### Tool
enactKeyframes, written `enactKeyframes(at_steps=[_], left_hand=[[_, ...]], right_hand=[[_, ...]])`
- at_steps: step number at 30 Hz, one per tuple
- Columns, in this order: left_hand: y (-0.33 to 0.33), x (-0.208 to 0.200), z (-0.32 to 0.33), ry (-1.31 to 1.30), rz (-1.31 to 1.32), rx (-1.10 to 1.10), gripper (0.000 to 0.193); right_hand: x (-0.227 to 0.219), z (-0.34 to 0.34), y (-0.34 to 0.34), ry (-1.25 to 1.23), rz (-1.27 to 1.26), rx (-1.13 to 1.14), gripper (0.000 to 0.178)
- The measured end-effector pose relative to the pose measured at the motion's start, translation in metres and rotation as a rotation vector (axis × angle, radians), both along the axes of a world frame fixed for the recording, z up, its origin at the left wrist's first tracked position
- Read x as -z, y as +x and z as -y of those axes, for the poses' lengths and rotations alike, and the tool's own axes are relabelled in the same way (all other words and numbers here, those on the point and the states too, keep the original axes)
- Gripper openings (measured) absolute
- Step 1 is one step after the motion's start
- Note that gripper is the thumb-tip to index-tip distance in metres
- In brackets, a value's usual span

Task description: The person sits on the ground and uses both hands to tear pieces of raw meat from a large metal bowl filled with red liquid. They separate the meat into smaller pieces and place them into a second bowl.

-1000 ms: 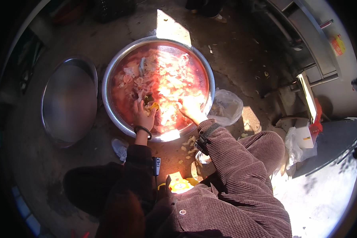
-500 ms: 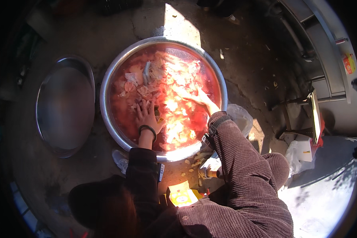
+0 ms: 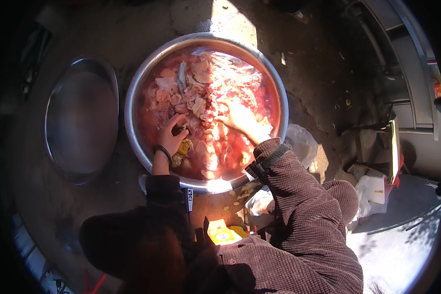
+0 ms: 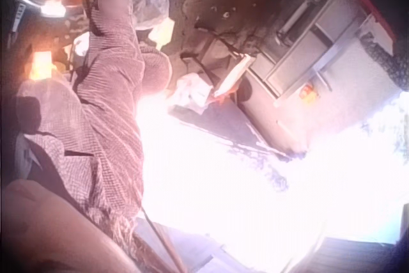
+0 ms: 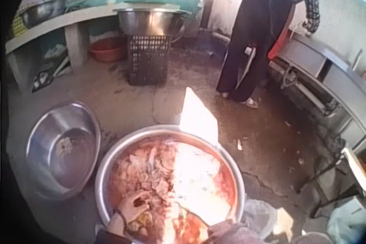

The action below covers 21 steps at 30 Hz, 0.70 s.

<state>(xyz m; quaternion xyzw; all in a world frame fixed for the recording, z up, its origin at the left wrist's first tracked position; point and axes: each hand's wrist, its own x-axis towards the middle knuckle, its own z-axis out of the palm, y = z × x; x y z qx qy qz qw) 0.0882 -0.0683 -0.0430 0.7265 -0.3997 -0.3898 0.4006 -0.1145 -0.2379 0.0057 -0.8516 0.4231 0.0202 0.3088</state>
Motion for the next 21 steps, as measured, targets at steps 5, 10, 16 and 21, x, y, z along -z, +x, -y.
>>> enactKeyframes(at_steps=[5, 10, 16, 21], left_hand=[[0.008, -0.015, -0.016, 0.278, 0.32, -0.18, 0.05], [-0.029, -0.011, -0.02, 0.552, 0.456, 0.057, 0.067], [-0.053, -0.016, -0.028, 0.502, 0.307, -0.05, 0.067], [-0.048, -0.036, -0.031, 0.28, 0.328, -0.074, 0.063]], right_hand=[[0.002, -0.039, -0.008, -0.295, 0.001, -0.14, 0.038], [0.028, -0.087, -0.006, -0.331, -0.058, -0.165, 0.035], [0.001, -0.1, -0.021, -0.607, 0.19, -0.162, 0.019], [-0.06, -0.092, -0.027, -0.35, 0.107, -0.127, 0.018]])
